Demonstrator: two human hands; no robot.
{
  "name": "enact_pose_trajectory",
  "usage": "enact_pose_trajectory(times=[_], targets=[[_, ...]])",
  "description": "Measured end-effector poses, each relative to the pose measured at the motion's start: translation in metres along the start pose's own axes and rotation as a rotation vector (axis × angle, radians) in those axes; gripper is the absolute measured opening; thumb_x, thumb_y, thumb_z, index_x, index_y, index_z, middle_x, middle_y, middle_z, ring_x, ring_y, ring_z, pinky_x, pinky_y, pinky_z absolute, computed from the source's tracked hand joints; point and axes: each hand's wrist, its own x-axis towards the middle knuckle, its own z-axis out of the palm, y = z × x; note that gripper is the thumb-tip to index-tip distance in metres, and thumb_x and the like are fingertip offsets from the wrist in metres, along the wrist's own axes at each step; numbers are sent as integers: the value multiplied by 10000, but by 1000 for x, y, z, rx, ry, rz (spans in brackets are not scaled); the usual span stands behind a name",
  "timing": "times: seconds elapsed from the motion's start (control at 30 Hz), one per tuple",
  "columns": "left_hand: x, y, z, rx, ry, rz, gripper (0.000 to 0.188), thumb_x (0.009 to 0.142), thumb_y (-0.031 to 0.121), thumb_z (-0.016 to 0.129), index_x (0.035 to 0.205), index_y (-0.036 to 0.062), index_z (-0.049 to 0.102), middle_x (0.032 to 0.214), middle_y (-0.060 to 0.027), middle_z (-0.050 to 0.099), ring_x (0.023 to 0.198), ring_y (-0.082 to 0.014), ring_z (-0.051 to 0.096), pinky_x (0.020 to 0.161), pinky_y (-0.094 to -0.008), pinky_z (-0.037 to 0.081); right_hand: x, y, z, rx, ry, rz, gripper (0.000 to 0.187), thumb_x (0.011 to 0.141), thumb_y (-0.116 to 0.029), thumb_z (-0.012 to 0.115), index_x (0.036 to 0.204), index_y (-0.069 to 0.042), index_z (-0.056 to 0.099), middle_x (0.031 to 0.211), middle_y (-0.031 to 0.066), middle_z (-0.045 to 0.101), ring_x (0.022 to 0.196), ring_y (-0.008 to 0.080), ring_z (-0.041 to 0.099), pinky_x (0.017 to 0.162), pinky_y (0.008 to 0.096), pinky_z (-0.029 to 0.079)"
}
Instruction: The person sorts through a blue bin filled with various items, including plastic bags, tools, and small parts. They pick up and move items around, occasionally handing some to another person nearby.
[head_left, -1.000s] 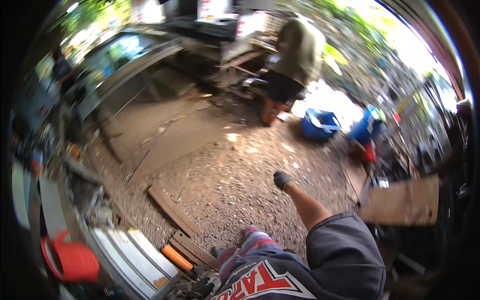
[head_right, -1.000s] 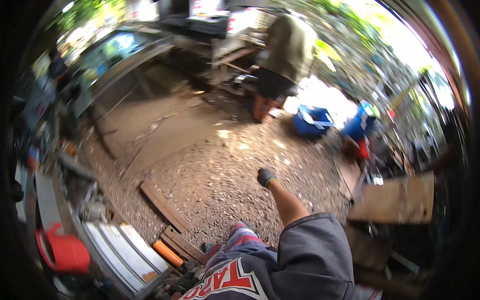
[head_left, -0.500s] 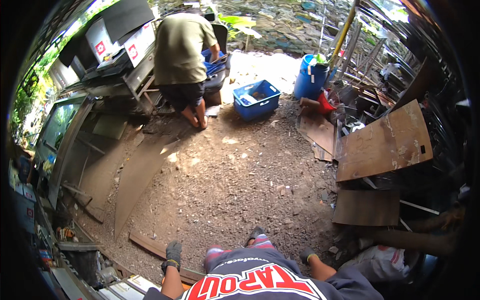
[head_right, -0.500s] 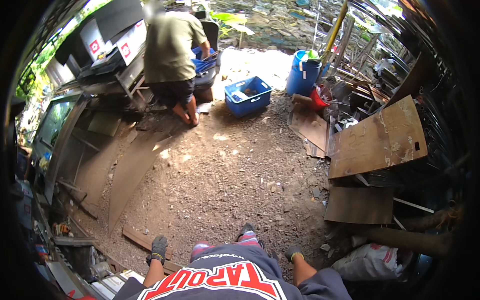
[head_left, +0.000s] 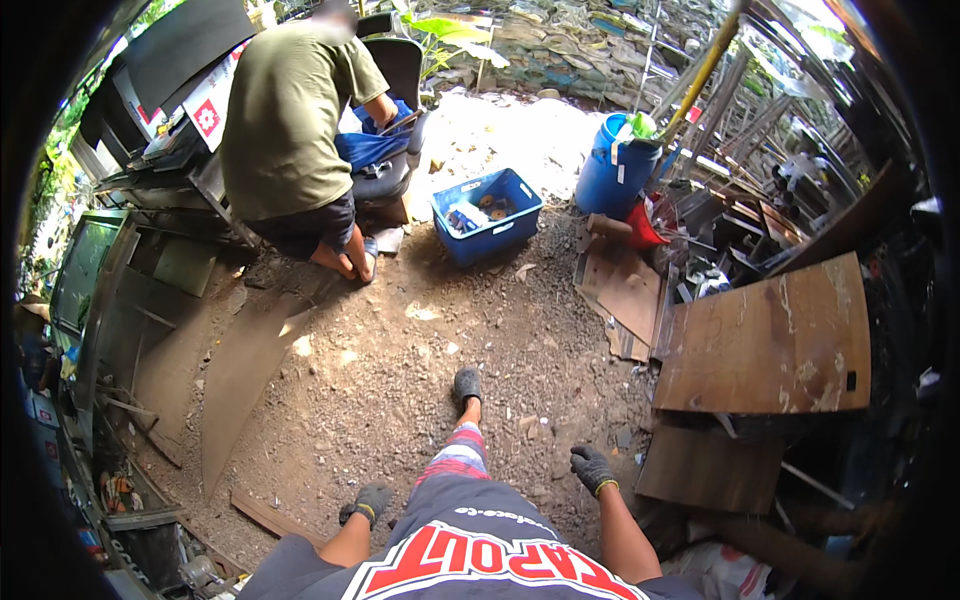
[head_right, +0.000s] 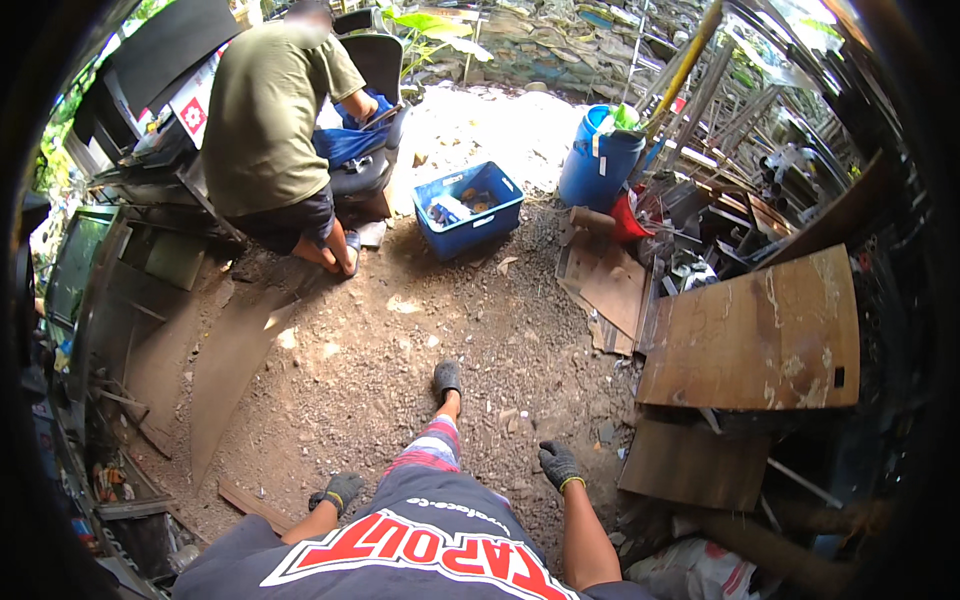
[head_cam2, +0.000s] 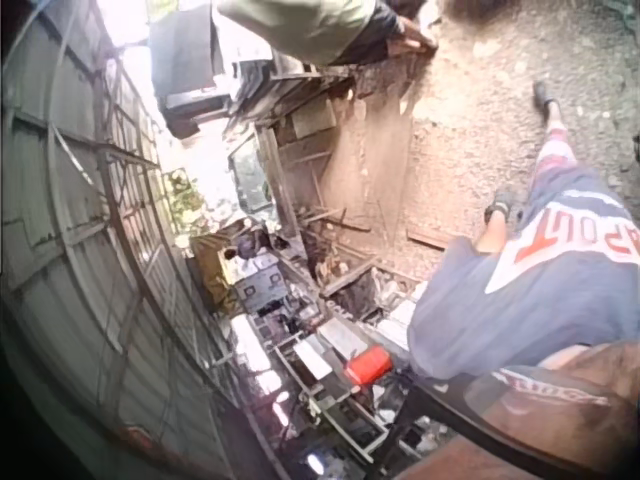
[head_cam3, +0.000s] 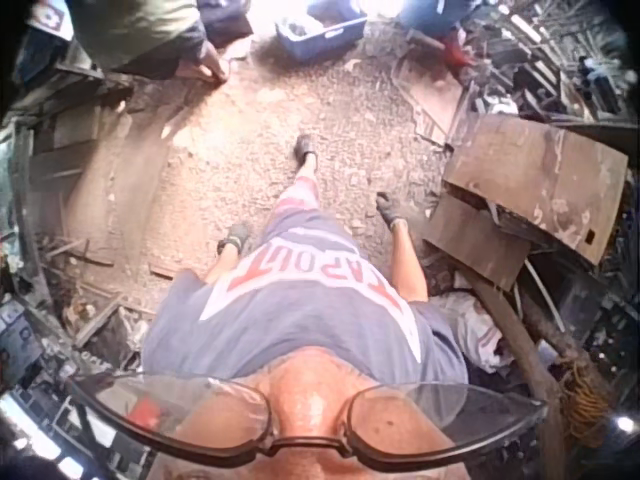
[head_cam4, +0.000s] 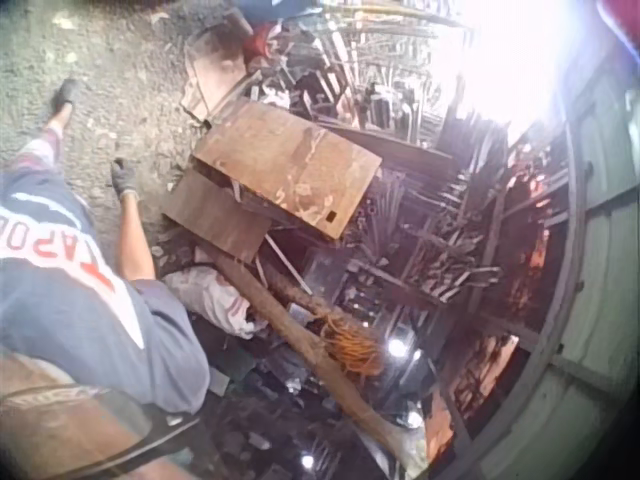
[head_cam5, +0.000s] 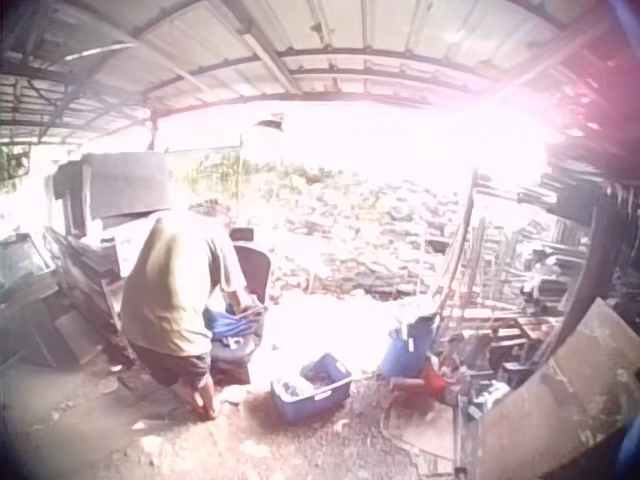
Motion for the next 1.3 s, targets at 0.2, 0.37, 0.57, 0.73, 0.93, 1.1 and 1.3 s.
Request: enact_pose_trajectory(times=[0.2,0.37,0.57,0.73,0.93,1.1,1.3], targets=[[184,191,-85,113,37,131,372,965,308,608,1165,19,730,1128,-185,748,1059,-275,707,948,-373,534,113,-58,-83,-110,-195,230,412,907,-213,611,1257,-18,709,896,101,735,712,185,695,589,323,542],[244,388,-178,-406,186,174,404,947,262,696,1244,-13,700,1198,-170,739,1110,-260,687,992,-356,521,209,-124,-138,94,-92,319,393,912,-166,626,1258,15,674,856,100,701,662,204,674,569,337,535],[370,480,-180,-393,184,149,413,936,256,716,1253,-9,695,1187,-154,743,1082,-243,688,980,-352,525,369,-165,-180,-92,-243,267,405,917,-192,618,1265,7,679,928,116,728,716,203,696,624,346,558],[490,457,-121,-1058,205,-103,494,954,259,719,1390,47,627,1271,-122,712,1135,-250,667,973,-346,526,556,-184,-219,-394,-437,7,429,915,-263,628,1267,-30,701,1026,164,757,820,262,743,743,398,588],[575,505,-78,-651,228,-190,290,1000,282,658,1157,39,676,1035,-50,712,985,-206,661,867,-343,538,728,-333,-238,-684,-401,-181,316,927,-259,578,1154,-77,700,1126,246,715,1096,439,669,942,501,535],[683,558,-105,-778,317,-106,599,978,161,687,1499,-11,446,1376,-193,619,1211,-234,592,1052,-372,473,791,-379,-198,-578,-302,-348,290,919,-235,627,1161,-103,717,1153,214,704,1118,405,658,970,481,526],[825,580,-122,-746,390,-403,882,891,242,776,1600,32,293,1562,-276,460,1433,-353,475,1176,-419,383,882,-405,-110,-758,-373,-520,390,827,-105,644,1216,-81,657,1237,207,653,1175,426,613,1003,504,493]])
